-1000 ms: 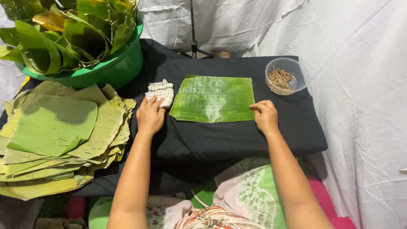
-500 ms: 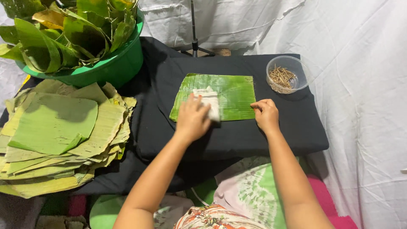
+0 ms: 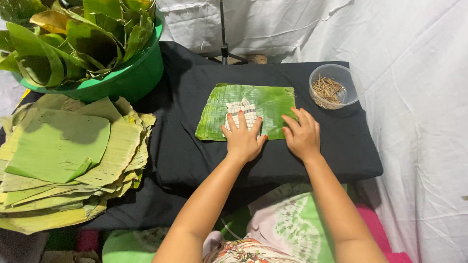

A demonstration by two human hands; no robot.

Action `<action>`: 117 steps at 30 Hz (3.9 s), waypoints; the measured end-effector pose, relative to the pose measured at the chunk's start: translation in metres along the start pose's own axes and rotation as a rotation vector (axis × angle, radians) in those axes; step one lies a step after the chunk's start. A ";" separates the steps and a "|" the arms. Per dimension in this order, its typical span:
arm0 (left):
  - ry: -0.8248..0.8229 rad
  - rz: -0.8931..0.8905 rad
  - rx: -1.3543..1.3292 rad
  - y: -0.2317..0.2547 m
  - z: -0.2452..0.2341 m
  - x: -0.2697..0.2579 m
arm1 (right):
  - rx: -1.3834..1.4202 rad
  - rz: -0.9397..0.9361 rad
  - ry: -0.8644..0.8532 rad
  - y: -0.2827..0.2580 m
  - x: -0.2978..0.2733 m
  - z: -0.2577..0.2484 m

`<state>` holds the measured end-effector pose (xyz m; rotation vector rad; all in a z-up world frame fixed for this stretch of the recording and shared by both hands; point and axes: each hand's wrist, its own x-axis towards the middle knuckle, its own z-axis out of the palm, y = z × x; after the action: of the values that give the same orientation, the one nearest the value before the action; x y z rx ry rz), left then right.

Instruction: Wiping banana leaves clean with a cloth and folding them into cones secured with small sticks.

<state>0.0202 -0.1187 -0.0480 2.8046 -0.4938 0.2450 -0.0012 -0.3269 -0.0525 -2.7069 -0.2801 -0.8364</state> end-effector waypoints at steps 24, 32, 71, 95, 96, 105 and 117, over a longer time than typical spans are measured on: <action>0.210 -0.109 0.011 -0.108 0.006 -0.001 | 0.090 0.063 -0.417 0.016 0.002 0.018; 0.294 -0.208 -0.136 -0.131 -0.004 0.003 | 0.117 0.084 -0.403 0.014 0.002 0.016; 0.047 -0.121 0.011 -0.116 0.008 0.046 | 0.156 0.083 -0.391 0.019 0.003 0.019; -0.113 0.088 -0.036 -0.025 0.034 0.080 | 0.166 0.085 -0.393 0.016 0.006 0.015; -0.120 0.088 -0.045 -0.026 0.036 0.082 | 0.164 0.088 -0.396 0.016 0.005 0.014; -0.170 -0.014 -0.042 -0.038 0.030 0.107 | 0.178 0.098 -0.407 0.017 0.005 0.014; -0.145 -0.174 -0.034 -0.080 0.018 0.113 | 0.197 0.097 -0.398 0.021 0.003 0.018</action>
<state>0.1557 -0.0867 -0.0606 2.8228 -0.2794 -0.0038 0.0168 -0.3407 -0.0697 -2.6527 -0.2946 -0.2225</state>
